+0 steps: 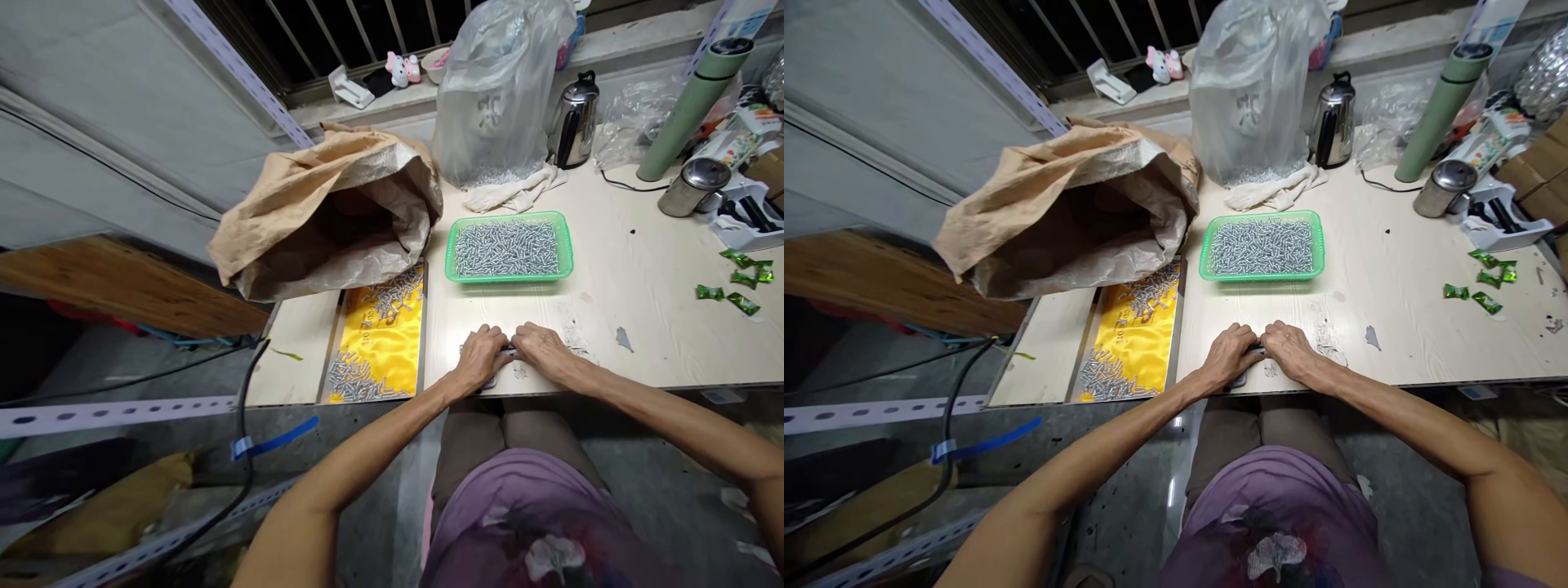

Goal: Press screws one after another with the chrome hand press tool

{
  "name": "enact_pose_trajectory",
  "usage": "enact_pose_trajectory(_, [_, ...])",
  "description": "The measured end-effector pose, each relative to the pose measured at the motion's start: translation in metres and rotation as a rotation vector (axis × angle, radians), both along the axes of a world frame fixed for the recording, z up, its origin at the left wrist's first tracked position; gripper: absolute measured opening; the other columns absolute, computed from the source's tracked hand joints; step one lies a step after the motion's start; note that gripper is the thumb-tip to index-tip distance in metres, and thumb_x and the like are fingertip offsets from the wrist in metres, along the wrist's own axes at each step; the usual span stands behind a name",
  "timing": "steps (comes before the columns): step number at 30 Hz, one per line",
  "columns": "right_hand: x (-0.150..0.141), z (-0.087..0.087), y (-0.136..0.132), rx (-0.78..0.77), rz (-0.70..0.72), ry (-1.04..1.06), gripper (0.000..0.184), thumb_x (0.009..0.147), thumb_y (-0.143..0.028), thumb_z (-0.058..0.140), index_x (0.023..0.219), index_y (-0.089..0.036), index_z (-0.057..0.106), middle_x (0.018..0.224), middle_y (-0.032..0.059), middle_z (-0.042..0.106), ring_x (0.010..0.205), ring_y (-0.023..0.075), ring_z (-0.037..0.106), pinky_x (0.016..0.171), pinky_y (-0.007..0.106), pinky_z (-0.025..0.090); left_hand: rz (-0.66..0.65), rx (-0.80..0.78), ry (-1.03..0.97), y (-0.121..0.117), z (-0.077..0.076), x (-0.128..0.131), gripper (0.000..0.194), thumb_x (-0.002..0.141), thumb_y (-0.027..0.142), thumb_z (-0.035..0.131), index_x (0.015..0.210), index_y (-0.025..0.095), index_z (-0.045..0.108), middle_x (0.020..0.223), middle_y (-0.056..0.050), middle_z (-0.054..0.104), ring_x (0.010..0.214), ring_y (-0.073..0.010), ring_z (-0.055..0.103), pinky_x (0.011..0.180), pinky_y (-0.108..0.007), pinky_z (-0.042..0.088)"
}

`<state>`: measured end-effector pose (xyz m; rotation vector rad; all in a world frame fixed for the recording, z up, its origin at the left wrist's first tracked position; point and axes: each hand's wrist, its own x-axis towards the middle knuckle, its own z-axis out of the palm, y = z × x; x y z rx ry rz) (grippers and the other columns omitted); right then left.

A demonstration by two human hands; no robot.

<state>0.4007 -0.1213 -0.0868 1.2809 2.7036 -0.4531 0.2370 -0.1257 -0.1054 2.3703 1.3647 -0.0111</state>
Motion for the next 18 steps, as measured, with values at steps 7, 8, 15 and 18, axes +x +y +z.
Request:
enact_pose_trajectory(7, [0.007, -0.003, 0.001, 0.084, -0.05, 0.098, 0.022, 0.085, -0.024, 0.061, 0.106, -0.016, 0.062, 0.099, 0.0098, 0.062, 0.097, 0.0229, 0.052, 0.08, 0.032, 0.045, 0.057, 0.08, -0.014, -0.003, -0.004, -0.003, 0.03, 0.087, 0.039, 0.059, 0.107, 0.017, 0.059, 0.103, -0.009, 0.061, 0.1, -0.0247, 0.053, 0.083, -0.038, 0.048])
enact_pose_trajectory(8, [0.011, -0.002, 0.003, 0.086, -0.038, 0.136, 0.032, 0.083, -0.026, 0.065, 0.113, -0.015, 0.059, 0.104, 0.0109, 0.061, 0.1, 0.0236, 0.052, 0.082, 0.033, 0.045, 0.078, 0.12, -0.042, -0.007, -0.007, -0.003, 0.034, 0.086, 0.037, 0.059, 0.114, 0.017, 0.056, 0.11, -0.01, 0.06, 0.104, -0.0252, 0.053, 0.086, -0.039, 0.048])
enact_pose_trajectory(15, [0.024, -0.005, 0.03, 0.084, -0.017, 0.149, 0.023, 0.091, -0.024, 0.051, 0.107, -0.013, 0.063, 0.104, 0.0126, 0.061, 0.097, 0.023, 0.052, 0.082, 0.033, 0.042, 0.03, 0.304, -0.263, -0.06, -0.042, 0.012, 0.038, 0.094, 0.026, 0.044, 0.131, 0.015, 0.046, 0.139, -0.017, 0.049, 0.136, -0.0271, 0.038, 0.109, -0.048, 0.036])
enact_pose_trajectory(18, [0.011, -0.005, 0.045, 0.164, -0.136, 0.033, 0.021, 0.092, -0.019, 0.046, 0.094, -0.014, 0.066, 0.098, 0.012, 0.062, 0.094, 0.0238, 0.05, 0.078, 0.033, 0.04, 0.009, 0.317, -0.278, -0.072, -0.047, 0.022, 0.043, 0.095, 0.034, 0.044, 0.133, 0.015, 0.044, 0.138, -0.018, 0.05, 0.136, -0.0274, 0.038, 0.11, -0.051, 0.034])
